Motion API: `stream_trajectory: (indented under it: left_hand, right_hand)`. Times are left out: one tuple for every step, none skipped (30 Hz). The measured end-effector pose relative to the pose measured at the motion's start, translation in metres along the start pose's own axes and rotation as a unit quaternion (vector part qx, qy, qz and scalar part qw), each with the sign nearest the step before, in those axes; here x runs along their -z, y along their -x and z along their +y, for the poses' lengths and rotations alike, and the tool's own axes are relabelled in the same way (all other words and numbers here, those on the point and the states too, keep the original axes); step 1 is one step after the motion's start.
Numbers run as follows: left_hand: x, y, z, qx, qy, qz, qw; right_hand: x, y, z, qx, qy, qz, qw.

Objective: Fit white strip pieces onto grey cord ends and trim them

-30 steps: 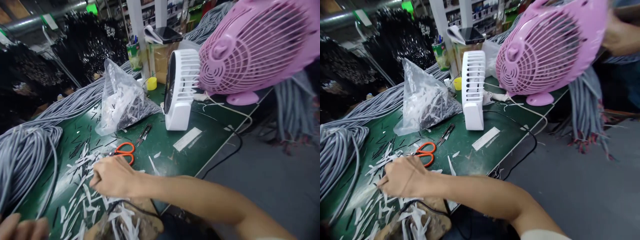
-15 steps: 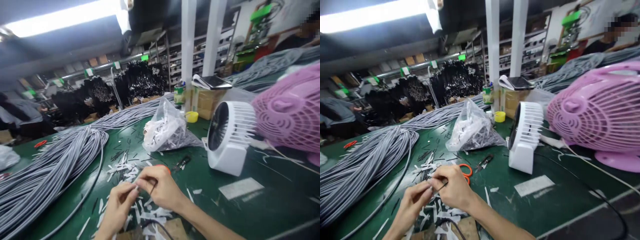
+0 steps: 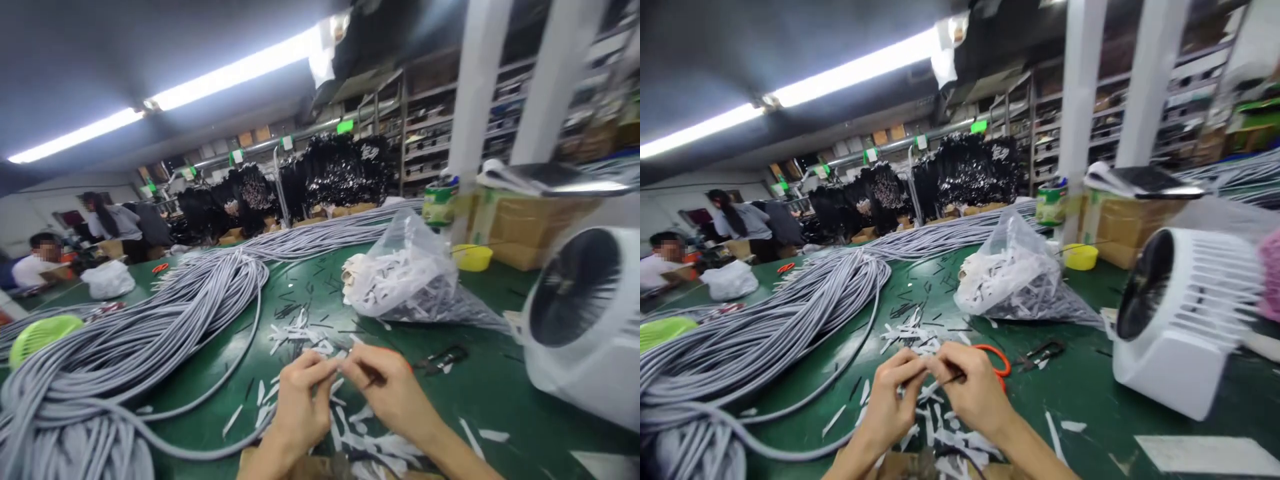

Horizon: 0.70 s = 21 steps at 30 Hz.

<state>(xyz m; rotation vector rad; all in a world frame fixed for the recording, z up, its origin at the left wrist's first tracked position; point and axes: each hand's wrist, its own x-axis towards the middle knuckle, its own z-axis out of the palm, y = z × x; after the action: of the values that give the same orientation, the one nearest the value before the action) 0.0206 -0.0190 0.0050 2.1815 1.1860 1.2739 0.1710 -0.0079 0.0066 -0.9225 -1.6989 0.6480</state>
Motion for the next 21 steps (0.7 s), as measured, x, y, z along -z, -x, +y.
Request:
stream_trajectory:
  left_hand:
    - [0.000, 0.001, 0.001, -0.001, -0.003, -0.008, 1.000]
    - [0.000, 0.003, 0.001, 0.003, 0.001, -0.017, 1.000]
    - [0.000, 0.004, 0.002, 0.011, 0.010, -0.022, 1.000]
    - [0.000, 0.005, 0.003, 0.020, 0.023, -0.023, 0.999]
    - [0.001, 0.005, 0.003, 0.027, 0.035, -0.020, 0.999]
    - [0.001, 0.005, 0.004, 0.035, 0.044, -0.012, 0.998]
    - [0.002, 0.005, 0.005, 0.042, 0.047, 0.000, 0.998]
    - [0.002, 0.004, 0.006, 0.048, 0.044, 0.016, 0.998]
    - [0.003, 0.002, 0.007, 0.055, 0.036, 0.034, 0.997]
    - [0.003, 0.001, 0.007, 0.060, 0.022, 0.049, 0.997]
    - [0.002, 0.000, 0.007, 0.056, 0.006, 0.062, 0.996]
    - [0.001, 0.000, 0.006, 0.041, -0.011, 0.071, 0.997]
    - [0.000, 0.000, 0.005, 0.017, -0.028, 0.075, 0.997]
    - [-0.002, 0.000, 0.004, -0.012, -0.044, 0.074, 0.996]
    - [-0.004, 0.001, 0.002, -0.041, -0.059, 0.070, 0.995]
    - [-0.006, 0.002, 0.001, -0.066, -0.069, 0.064, 0.993]
    - [-0.007, 0.003, 0.000, -0.080, -0.073, 0.057, 0.993]
    - [-0.007, 0.003, 0.000, -0.081, -0.069, 0.047, 0.993]
    - [-0.007, 0.004, 0.000, -0.072, -0.057, 0.039, 0.995]
    - [-0.007, 0.003, 0.000, -0.052, -0.038, 0.036, 0.997]
    - [-0.006, 0.003, 0.001, -0.024, -0.017, 0.038, 0.999]
  right_hand:
    - [-0.001, -0.001, 0.001, -0.023, -0.001, 0.000, 1.000]
    - [-0.002, -0.003, 0.002, -0.050, -0.009, 0.000, 0.999]
    - [-0.003, -0.006, 0.003, -0.077, -0.021, -0.005, 0.997]
    - [-0.003, -0.008, 0.003, -0.096, -0.033, -0.010, 0.995]
    - [-0.003, -0.010, 0.004, -0.111, -0.044, -0.016, 0.993]
    - [-0.003, -0.011, 0.004, -0.121, -0.055, -0.024, 0.991]
    - [-0.003, -0.012, 0.004, -0.127, -0.064, -0.033, 0.989]
    - [-0.002, -0.011, 0.004, -0.130, -0.072, -0.042, 0.988]
    - [-0.002, -0.009, 0.004, -0.129, -0.077, -0.052, 0.987]
    - [-0.002, -0.007, 0.004, -0.125, -0.081, -0.061, 0.987]
    - [-0.002, -0.005, 0.004, -0.117, -0.081, -0.067, 0.988]
    - [-0.003, -0.003, 0.004, -0.105, -0.075, -0.066, 0.989]
    - [-0.004, -0.001, 0.005, -0.094, -0.065, -0.056, 0.992]
    - [-0.004, 0.000, 0.006, -0.084, -0.051, -0.040, 0.994]
    - [-0.005, 0.000, 0.007, -0.076, -0.036, -0.021, 0.996]
    - [-0.005, -0.001, 0.008, -0.072, -0.019, -0.002, 0.997]
    - [-0.005, -0.003, 0.008, -0.072, -0.005, 0.009, 0.997]
    - [-0.004, -0.005, 0.009, -0.075, 0.007, 0.013, 0.997]
    - [-0.004, -0.007, 0.008, -0.079, 0.016, 0.013, 0.997]
    - [-0.003, -0.008, 0.008, -0.083, 0.026, 0.018, 0.996]
    - [-0.002, -0.008, 0.007, -0.086, 0.036, 0.029, 0.995]
